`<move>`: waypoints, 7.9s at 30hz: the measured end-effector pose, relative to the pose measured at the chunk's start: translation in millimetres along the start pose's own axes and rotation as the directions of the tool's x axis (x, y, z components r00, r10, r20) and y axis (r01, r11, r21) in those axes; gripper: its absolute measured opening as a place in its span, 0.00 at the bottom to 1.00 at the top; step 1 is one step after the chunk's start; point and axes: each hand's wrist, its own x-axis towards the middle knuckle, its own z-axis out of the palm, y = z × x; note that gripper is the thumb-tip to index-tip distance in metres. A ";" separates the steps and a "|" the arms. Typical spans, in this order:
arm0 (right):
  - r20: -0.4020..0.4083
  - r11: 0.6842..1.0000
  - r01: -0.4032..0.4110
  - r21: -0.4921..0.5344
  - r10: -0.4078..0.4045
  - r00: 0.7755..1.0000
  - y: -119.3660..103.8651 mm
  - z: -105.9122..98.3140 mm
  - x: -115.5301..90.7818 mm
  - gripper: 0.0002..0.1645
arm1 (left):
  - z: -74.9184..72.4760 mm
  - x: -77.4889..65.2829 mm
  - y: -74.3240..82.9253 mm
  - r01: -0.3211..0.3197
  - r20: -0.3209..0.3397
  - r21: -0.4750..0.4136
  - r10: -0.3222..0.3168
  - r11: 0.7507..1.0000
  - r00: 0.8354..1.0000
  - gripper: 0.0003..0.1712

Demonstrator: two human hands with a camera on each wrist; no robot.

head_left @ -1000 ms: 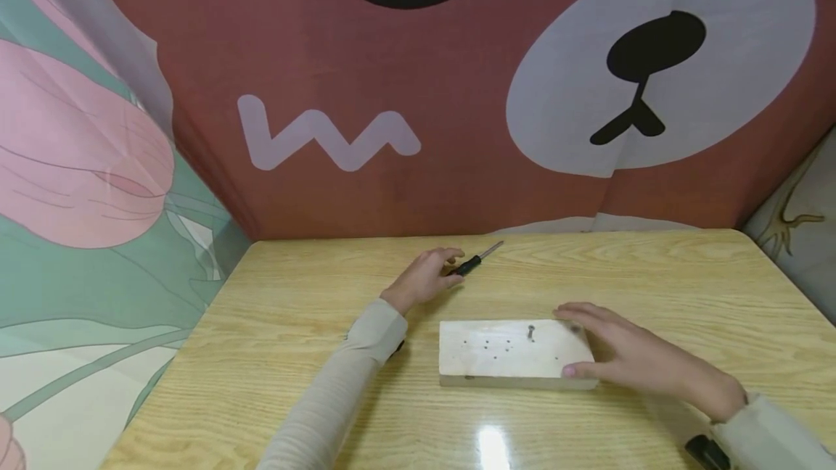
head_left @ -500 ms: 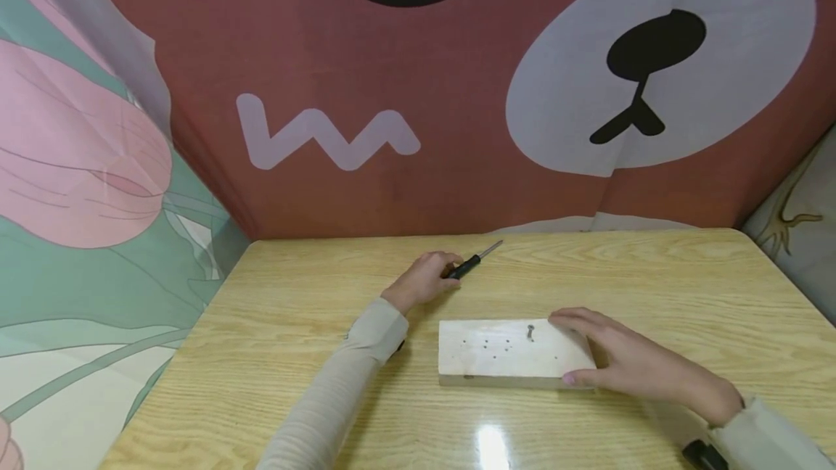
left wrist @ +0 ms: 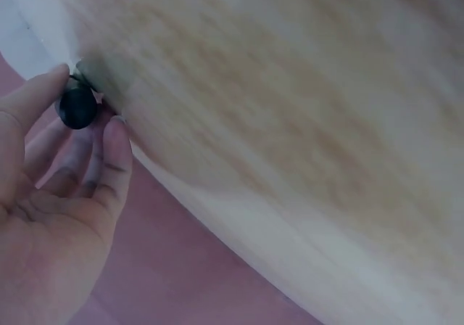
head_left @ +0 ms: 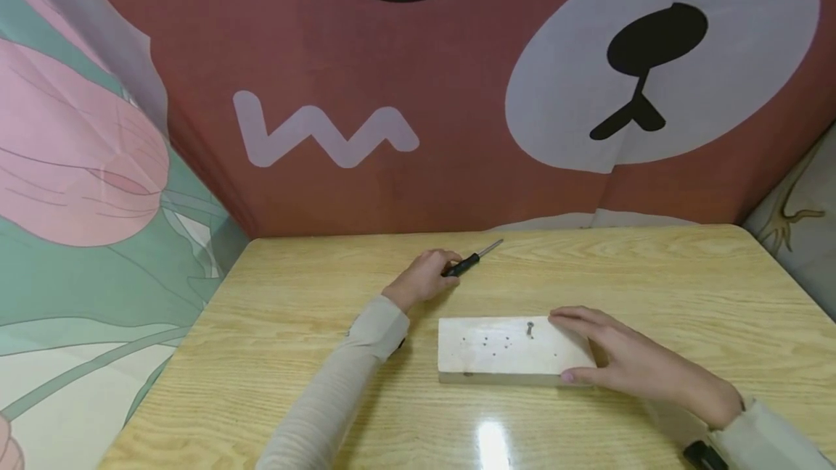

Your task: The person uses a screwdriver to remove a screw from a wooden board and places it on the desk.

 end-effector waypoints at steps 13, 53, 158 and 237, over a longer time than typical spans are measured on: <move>-0.009 1.000 0.028 -0.001 -0.028 1.000 2.5 -1.1 -0.1 0.48 | -1.4 -0.7 -2.8 0.052 -0.025 -0.038 -0.053 0.998 0.998 0.19; -0.039 0.998 0.063 -0.030 -0.065 0.997 3.4 1.8 -2.1 0.46 | -13.3 -14.2 -6.6 -0.030 -0.137 -0.320 -0.015 0.947 0.990 0.10; -0.092 0.997 0.079 -0.011 -0.080 0.993 2.3 4.8 -2.6 0.39 | -50.7 -64.5 68.3 -0.441 -0.481 -0.661 0.109 0.607 0.870 0.15; -0.086 0.997 0.074 0.009 -0.073 0.994 4.4 4.6 -1.1 0.40 | -36.6 -63.8 125.1 -0.534 -0.411 -0.498 0.357 0.683 0.839 0.22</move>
